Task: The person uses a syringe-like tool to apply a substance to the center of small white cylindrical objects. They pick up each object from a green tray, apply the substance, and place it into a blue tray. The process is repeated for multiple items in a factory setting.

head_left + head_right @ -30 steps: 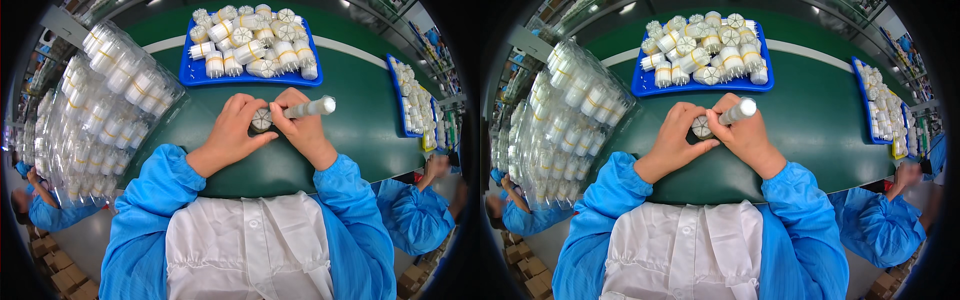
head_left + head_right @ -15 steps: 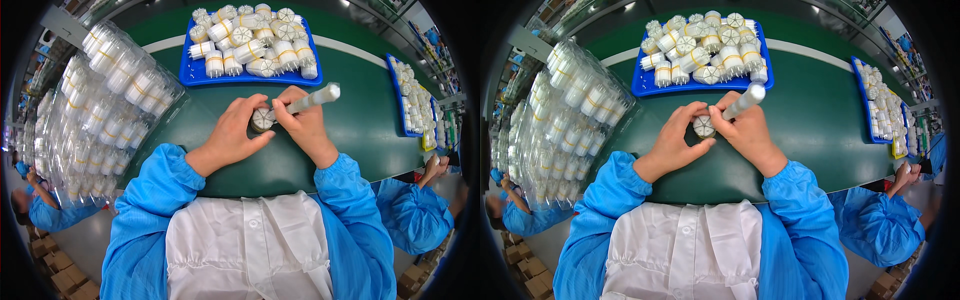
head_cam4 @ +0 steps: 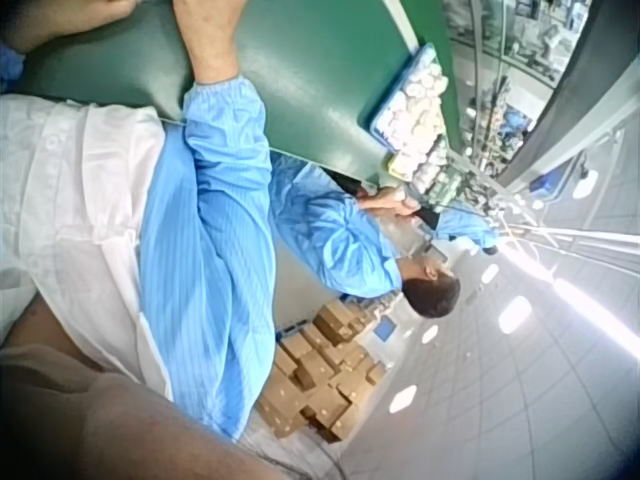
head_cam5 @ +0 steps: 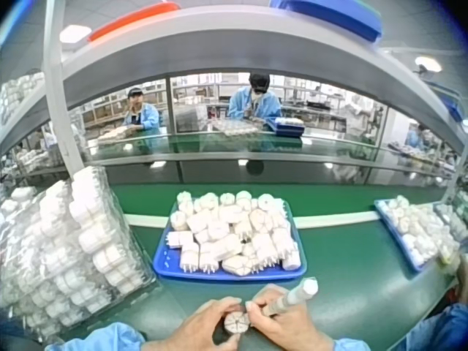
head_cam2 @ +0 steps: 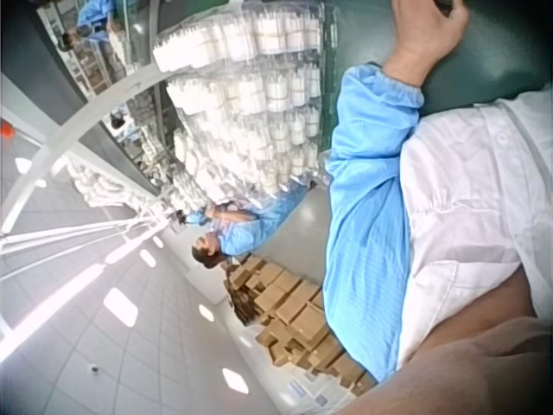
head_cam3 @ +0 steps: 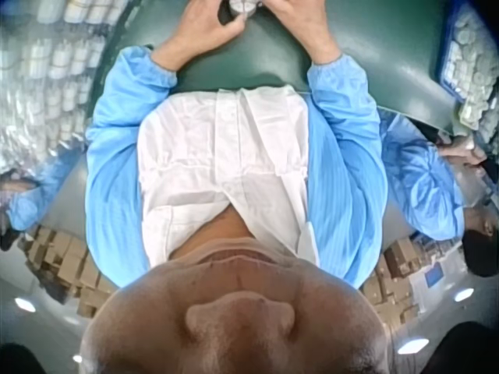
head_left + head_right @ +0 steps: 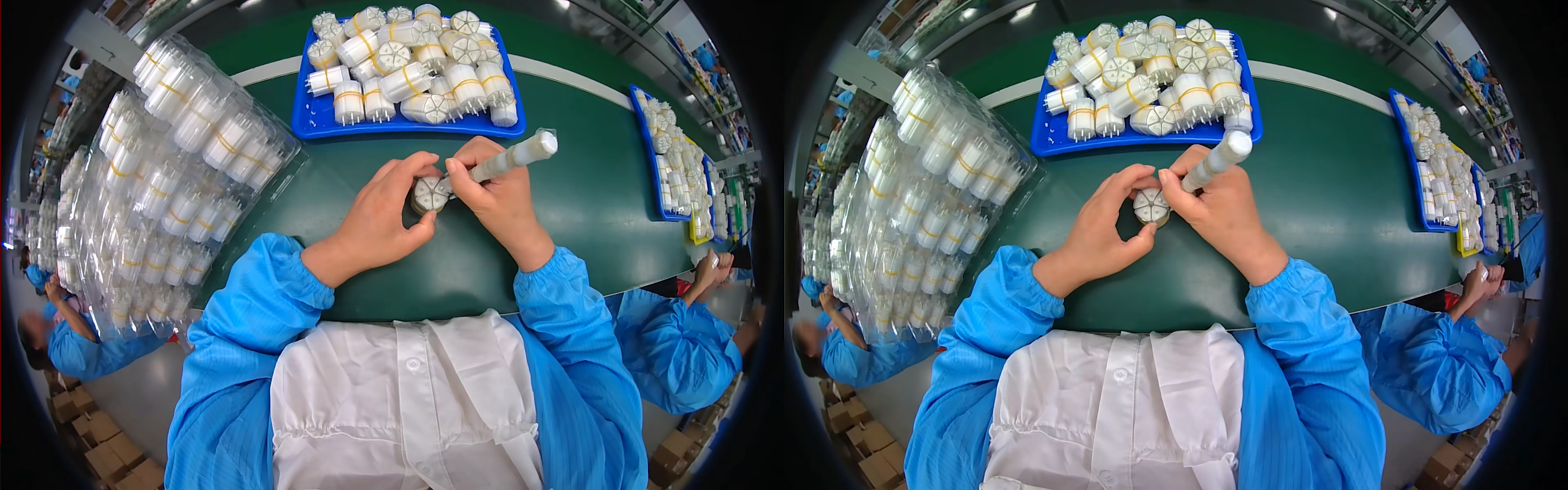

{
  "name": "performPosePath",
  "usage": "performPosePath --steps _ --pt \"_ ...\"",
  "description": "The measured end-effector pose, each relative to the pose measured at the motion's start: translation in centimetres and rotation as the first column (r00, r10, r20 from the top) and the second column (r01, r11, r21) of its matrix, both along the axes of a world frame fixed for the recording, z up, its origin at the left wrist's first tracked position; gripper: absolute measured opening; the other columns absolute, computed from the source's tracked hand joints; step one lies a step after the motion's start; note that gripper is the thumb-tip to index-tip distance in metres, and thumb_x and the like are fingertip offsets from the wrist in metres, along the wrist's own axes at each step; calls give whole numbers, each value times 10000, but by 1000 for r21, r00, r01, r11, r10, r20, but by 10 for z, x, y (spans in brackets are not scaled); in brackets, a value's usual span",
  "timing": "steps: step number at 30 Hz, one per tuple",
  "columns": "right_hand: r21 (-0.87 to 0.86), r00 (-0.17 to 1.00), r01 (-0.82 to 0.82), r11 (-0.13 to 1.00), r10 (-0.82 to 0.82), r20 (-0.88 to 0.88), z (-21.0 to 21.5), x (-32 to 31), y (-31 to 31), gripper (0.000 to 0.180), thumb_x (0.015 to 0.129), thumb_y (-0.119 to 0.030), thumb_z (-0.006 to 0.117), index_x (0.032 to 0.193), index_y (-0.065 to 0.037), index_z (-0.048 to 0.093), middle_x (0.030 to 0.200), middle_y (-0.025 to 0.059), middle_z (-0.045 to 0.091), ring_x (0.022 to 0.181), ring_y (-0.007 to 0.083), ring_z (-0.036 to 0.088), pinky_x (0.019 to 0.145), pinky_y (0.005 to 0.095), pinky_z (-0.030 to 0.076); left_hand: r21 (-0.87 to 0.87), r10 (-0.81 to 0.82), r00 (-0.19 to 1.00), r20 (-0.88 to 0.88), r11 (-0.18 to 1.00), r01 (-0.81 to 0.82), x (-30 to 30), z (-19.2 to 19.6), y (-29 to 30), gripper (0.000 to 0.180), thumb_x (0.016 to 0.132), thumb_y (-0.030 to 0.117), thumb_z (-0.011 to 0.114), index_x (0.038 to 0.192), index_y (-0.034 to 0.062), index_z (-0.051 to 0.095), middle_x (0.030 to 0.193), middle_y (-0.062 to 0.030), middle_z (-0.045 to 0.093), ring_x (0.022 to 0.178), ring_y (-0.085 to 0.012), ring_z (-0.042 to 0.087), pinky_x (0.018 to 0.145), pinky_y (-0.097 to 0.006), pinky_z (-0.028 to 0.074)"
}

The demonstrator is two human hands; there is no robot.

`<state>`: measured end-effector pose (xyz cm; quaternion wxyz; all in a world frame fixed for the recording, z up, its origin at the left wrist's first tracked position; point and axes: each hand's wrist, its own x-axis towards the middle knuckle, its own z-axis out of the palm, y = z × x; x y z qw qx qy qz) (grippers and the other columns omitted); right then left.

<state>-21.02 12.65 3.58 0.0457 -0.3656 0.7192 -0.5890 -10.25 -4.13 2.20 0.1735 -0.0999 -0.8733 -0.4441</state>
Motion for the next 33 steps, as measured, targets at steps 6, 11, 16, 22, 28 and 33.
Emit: performPosePath --steps 6,11,16,22,28,33 --pt "-10 996 18 1000 -19 -84 -4 0 0 165 908 -107 716 803 -9 634 710 31 633 611 109 556 558 304 454 -136 76 993 87 989 -64 -3 2 0 694 744 92 825 1357 51 501 1182 -152 645 1113 -288 607 923 -376 507" --pt "-154 978 158 975 -133 161 14 -7 5 175 921 -104 699 785 -17 634 687 33 645 589 80 556 545 283 458 31 57 998 27 998 -58 1 -2 -4 603 756 62 792 1300 43 532 1180 -152 646 1076 -292 627 925 -378 506" --pt "-71 985 155 985 -149 93 1 -12 8 169 924 -108 692 790 -24 636 687 30 651 620 77 590 547 258 451 -191 162 986 -32 968 -165 10 17 -18 520 763 28 737 1254 40 566 1175 -149 638 1085 -339 612 942 -402 499" --pt "-36 994 101 994 -100 40 7 -5 6 155 918 -104 696 799 -27 632 686 32 649 605 92 595 544 263 454 -362 399 901 -173 825 -435 19 19 -43 455 772 -1 699 1213 33 589 1170 -158 619 1097 -374 587 956 -445 483" --pt "-17 991 106 994 -107 -83 3 -6 7 146 894 -87 711 791 -26 627 670 41 636 585 118 595 537 292 447 -576 303 880 -367 668 -470 -12 53 -33 395 799 33 706 1179 -7 607 1174 -141 611 1107 -348 572 931 -449 480" --pt "-11 988 117 993 -117 -105 -4 -8 7 147 874 -96 731 791 -35 627 662 51 629 579 160 597 543 317 452 -699 148 901 -409 584 -413 -80 62 -29 393 810 96 723 1182 11 629 1163 -137 615 1089 -325 570 901 -445 480"
